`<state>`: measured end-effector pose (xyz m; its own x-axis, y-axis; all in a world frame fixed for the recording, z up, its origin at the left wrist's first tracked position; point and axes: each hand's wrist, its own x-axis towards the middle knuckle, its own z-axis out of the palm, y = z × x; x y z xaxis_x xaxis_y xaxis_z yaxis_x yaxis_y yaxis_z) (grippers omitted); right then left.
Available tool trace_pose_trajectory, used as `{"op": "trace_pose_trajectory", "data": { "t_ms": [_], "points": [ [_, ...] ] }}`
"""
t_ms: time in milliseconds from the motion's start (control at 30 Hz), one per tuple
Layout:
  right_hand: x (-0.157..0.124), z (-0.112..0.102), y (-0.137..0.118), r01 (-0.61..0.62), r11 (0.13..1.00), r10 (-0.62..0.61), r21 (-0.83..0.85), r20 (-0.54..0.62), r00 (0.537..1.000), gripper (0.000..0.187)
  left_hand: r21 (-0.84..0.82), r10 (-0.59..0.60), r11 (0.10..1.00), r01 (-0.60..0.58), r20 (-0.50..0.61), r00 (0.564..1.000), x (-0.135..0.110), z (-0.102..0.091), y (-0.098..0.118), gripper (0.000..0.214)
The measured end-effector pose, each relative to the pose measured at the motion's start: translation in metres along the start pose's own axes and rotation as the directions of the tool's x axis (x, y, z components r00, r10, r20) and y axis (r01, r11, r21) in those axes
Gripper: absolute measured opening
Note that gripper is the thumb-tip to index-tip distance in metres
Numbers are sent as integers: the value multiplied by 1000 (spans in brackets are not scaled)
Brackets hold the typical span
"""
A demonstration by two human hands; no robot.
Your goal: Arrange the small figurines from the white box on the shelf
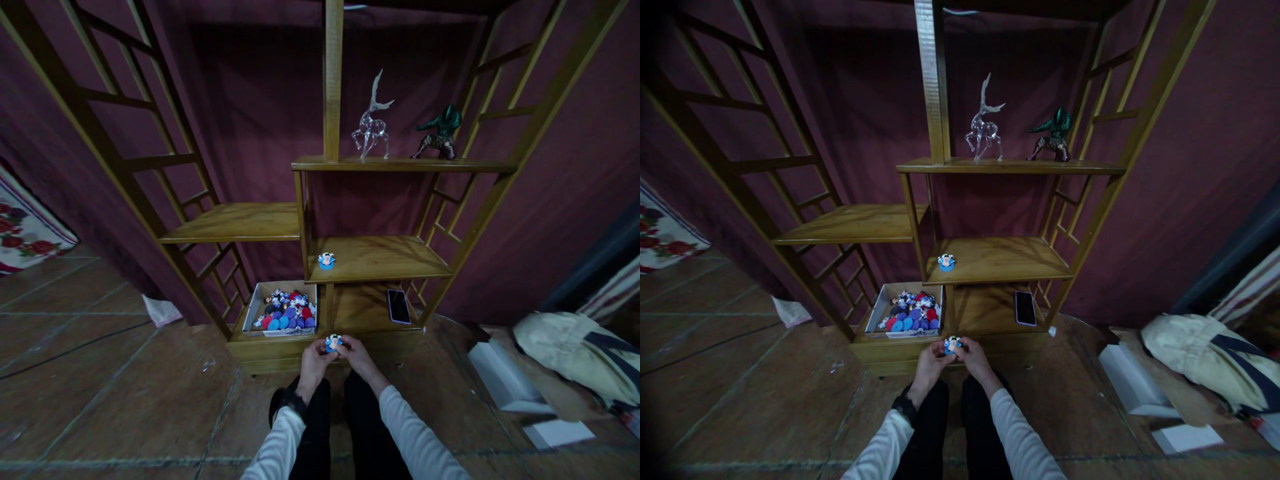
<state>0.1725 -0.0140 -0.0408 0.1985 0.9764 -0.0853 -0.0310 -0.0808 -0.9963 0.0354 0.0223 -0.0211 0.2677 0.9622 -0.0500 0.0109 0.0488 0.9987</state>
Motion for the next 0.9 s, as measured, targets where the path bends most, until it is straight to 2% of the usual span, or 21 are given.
{"op": "trace_pose_trajectory", "data": {
  "t_ms": [167,267,333,467,600,700,800,900],
  "points": [
    [-4,0,-4,2,1000,-1,22,-19,1000,36,49,36,998,-36,-1,999,-3,4,4,36],
    [-4,0,-3,1,1000,-1,15,5,1000,35,197,109,974,-108,3,994,-5,5,3,33],
    [-3,-1,-1,11,1000,-11,0,9,1000,34,337,171,925,-174,39,984,-7,5,0,31],
    [-1,-1,4,27,1000,-27,-13,0,1000,31,612,265,732,-300,151,952,-14,4,0,33],
    [-1,-2,5,52,998,-52,21,-7,999,35,831,298,421,-362,250,921,-23,5,8,28],
    [-1,-3,5,81,997,-81,17,-6,997,35,897,322,214,-386,309,895,-27,6,13,27],
    [-1,-5,4,104,994,-104,-21,9,995,34,913,332,84,-400,353,875,-27,7,14,30],
    [-1,-4,3,91,995,-90,-34,15,996,35,910,345,19,-415,384,857,-26,8,11,32]
  ]
}}
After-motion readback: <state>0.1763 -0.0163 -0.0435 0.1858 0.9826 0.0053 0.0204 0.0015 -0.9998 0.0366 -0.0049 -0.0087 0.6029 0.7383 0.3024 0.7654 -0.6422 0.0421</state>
